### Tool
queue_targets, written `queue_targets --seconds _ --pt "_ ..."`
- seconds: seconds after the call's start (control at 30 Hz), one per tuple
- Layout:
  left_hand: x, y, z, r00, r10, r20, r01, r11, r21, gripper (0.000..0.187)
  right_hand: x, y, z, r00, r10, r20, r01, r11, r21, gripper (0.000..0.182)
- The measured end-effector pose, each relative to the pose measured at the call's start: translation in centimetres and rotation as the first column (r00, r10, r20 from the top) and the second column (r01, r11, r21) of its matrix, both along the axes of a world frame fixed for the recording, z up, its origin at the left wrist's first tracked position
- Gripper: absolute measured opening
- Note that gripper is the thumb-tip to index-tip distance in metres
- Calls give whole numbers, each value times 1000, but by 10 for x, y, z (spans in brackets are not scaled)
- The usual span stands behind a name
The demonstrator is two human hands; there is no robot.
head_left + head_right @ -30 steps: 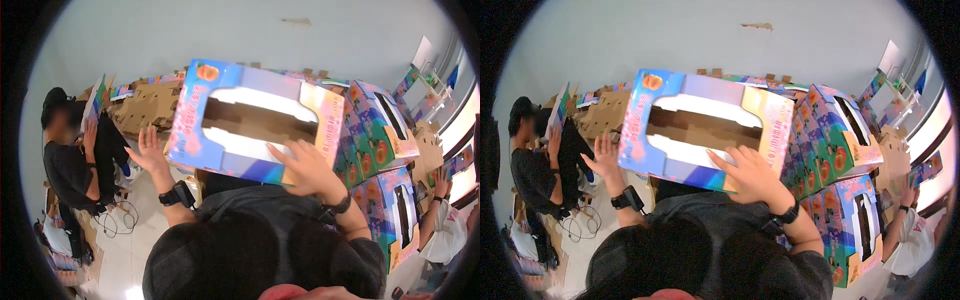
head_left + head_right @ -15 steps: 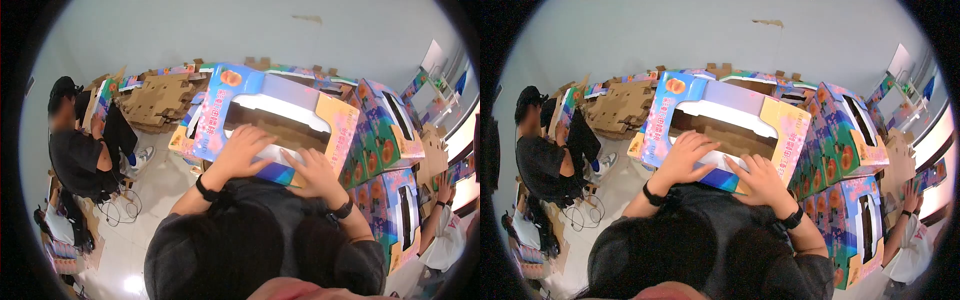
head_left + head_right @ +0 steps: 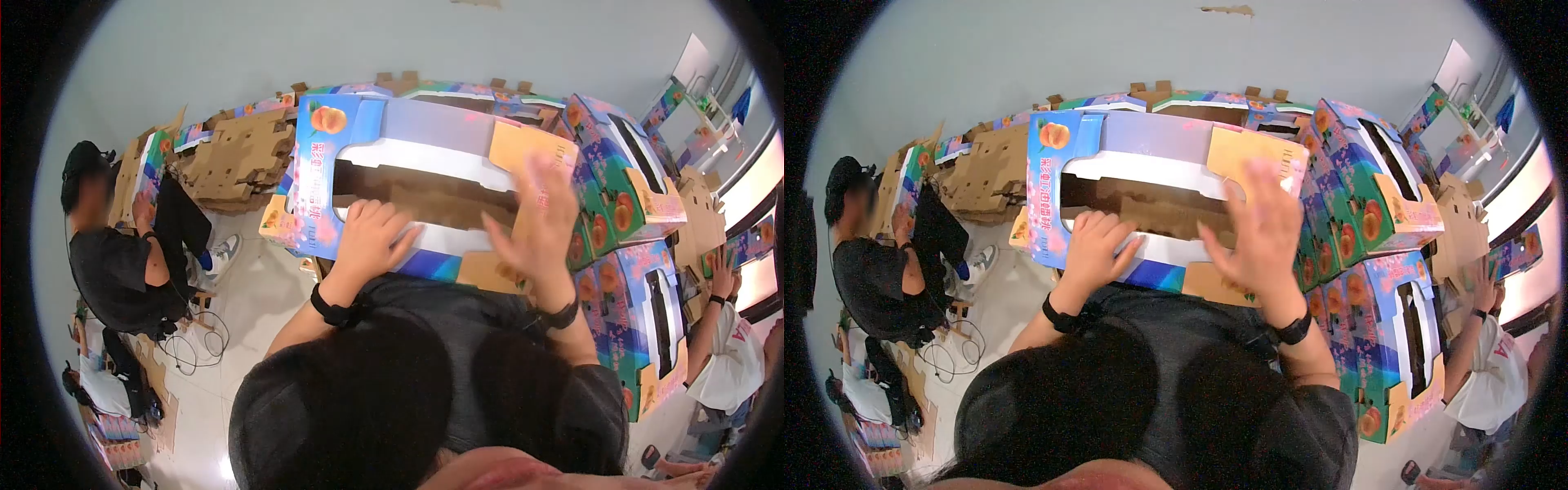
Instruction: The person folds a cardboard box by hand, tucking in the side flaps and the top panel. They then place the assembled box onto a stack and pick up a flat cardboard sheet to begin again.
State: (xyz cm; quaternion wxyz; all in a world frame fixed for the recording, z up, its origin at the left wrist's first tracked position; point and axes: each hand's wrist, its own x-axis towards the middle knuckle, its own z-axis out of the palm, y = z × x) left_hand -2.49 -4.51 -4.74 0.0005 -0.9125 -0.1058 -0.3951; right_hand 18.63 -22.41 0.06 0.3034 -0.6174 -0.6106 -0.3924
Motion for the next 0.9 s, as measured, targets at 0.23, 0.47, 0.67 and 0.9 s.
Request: queue_targets --seconds 0.23,0.47,0.67,0.9 --pt "-13 -13 -12 997 -22 71 17 998 66 26 -5 11 42 957 -289 -12 286 951 -115 82" --pt "-25 -28 27 906 -271 325 419 680 -602 28 -12 0 27 969 -248 -13 249 967 52 79" --pt "-43 -31 55 634 -427 645 488 -426 -762 51 -24 -13 16 959 -282 -26 283 955 87 81" --pt "-44 -18 47 590 -360 723 472 -573 -670 61 -17 -13 12 970 -241 -37 243 962 124 74"
